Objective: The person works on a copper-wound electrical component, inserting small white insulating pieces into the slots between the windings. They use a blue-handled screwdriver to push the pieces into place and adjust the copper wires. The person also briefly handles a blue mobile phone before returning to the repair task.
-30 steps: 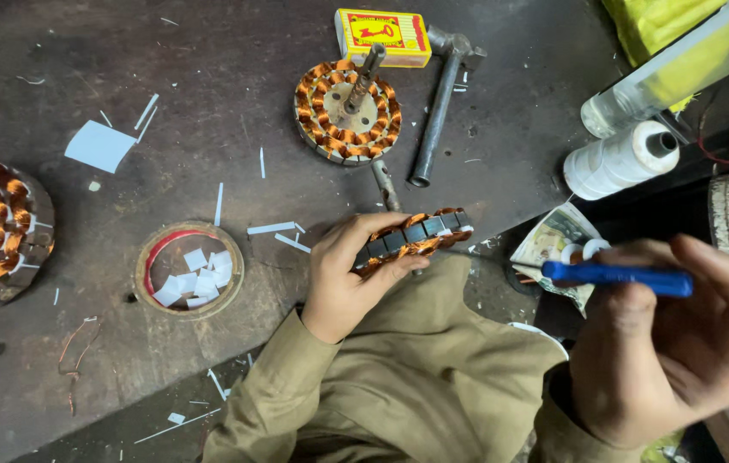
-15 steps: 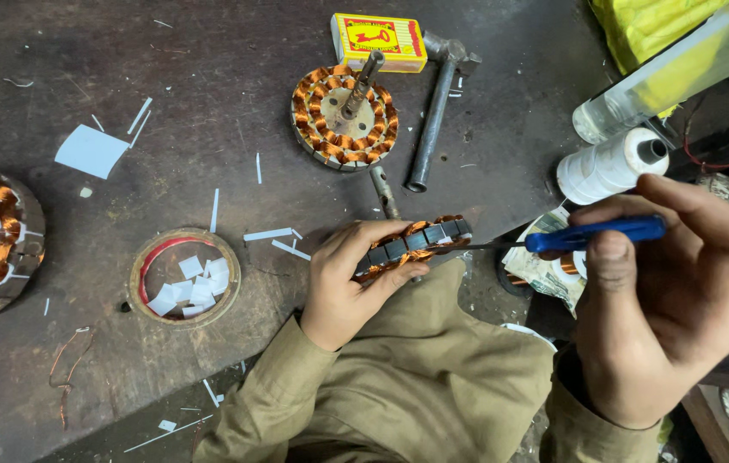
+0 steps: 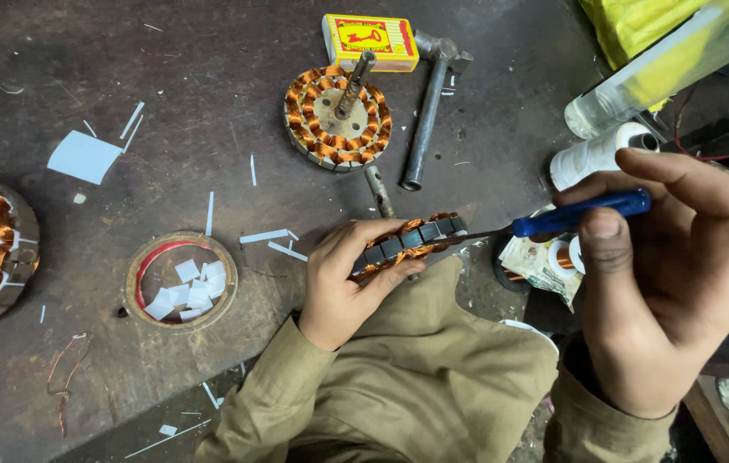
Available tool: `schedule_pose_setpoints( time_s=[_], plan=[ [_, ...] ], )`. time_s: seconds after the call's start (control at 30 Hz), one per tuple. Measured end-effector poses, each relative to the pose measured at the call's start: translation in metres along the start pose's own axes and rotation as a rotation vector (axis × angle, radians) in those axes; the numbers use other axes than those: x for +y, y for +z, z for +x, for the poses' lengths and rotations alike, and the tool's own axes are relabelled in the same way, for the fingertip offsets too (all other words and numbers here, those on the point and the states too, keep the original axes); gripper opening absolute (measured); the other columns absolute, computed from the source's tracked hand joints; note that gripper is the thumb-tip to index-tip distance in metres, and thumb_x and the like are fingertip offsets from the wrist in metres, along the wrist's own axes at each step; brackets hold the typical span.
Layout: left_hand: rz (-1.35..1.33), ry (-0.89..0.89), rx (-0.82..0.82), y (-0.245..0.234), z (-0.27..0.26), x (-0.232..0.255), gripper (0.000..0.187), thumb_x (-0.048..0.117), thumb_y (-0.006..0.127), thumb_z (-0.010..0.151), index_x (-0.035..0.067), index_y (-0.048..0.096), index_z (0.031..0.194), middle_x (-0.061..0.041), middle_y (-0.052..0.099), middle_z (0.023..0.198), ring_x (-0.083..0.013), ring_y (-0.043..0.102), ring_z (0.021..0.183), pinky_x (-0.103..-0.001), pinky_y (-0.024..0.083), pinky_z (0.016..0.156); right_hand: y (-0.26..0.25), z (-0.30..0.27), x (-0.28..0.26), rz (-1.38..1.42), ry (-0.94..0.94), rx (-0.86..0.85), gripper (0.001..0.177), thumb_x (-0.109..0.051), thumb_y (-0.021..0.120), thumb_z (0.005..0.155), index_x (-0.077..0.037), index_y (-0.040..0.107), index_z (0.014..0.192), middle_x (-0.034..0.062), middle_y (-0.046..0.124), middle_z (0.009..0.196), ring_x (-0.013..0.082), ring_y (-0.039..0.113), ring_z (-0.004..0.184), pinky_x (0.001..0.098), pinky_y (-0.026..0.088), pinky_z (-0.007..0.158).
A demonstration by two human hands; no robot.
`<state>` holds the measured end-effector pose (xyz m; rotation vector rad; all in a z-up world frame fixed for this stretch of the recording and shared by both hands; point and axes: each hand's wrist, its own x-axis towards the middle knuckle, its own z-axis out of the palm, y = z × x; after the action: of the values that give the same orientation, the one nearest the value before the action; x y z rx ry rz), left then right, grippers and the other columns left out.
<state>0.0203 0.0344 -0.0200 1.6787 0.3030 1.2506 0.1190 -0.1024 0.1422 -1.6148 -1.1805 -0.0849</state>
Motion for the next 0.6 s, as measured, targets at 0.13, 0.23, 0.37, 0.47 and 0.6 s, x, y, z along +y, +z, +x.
schedule_pose_setpoints(
  time_s=[0.13,0.23,0.37,0.47,0.6],
  plan=[
    [-0.018,-0.02,0.002,-0.001,-0.002,0.0,0.041,0.02,0.086,0.087,0.005,0.067,0.12,-0.009,0.075,0.111,-0.0233,0.075,0.101,-0.034,0.058,0.088,0.006,0.005,-0.004,0.02,0.008,-0.023,0.028,0.004,0.06,0.116,0.003,0.044,0.138,0.0137,0.062,0.114,0.0127,0.061,0.1,0.0253,0.053,0.091],
    [-0.005,0.014,-0.001,-0.001,-0.001,0.0,0.042,0.019,0.086,0.087,0.005,0.066,0.121,-0.01,0.074,0.112,-0.0243,0.074,0.102,-0.034,0.058,0.089,0.011,0.007,-0.007,0.041,0.057,-0.027,0.028,0.0,0.059,0.113,0.003,0.045,0.137,0.0143,0.064,0.114,0.0129,0.063,0.099,0.0259,0.056,0.09],
    [0.007,0.0,0.003,-0.001,-0.001,-0.001,0.041,0.017,0.087,0.085,0.005,0.067,0.119,-0.01,0.074,0.111,-0.0252,0.075,0.1,-0.034,0.058,0.088,0.015,0.004,-0.008,0.064,0.046,-0.044,0.025,-0.001,0.06,0.117,0.007,0.048,0.137,0.0151,0.063,0.122,0.0137,0.062,0.104,0.0251,0.053,0.096],
    [0.011,0.003,0.001,-0.002,-0.001,0.0,0.042,0.014,0.086,0.085,0.006,0.066,0.121,-0.01,0.075,0.111,-0.0259,0.075,0.101,-0.035,0.058,0.089,0.016,-0.006,-0.009,0.037,0.034,-0.055,0.026,-0.004,0.06,0.115,0.008,0.05,0.136,0.015,0.062,0.12,0.0142,0.062,0.102,0.0253,0.052,0.097],
    [0.046,0.034,0.004,-0.002,-0.002,0.0,0.045,0.011,0.086,0.085,0.007,0.065,0.124,-0.01,0.075,0.112,-0.0273,0.075,0.101,-0.036,0.058,0.089,0.035,-0.03,-0.001,0.033,-0.081,0.014,0.028,-0.008,0.063,0.113,0.002,0.044,0.131,0.0166,0.064,0.118,0.0141,0.061,0.097,0.0252,0.05,0.093]
  ],
)
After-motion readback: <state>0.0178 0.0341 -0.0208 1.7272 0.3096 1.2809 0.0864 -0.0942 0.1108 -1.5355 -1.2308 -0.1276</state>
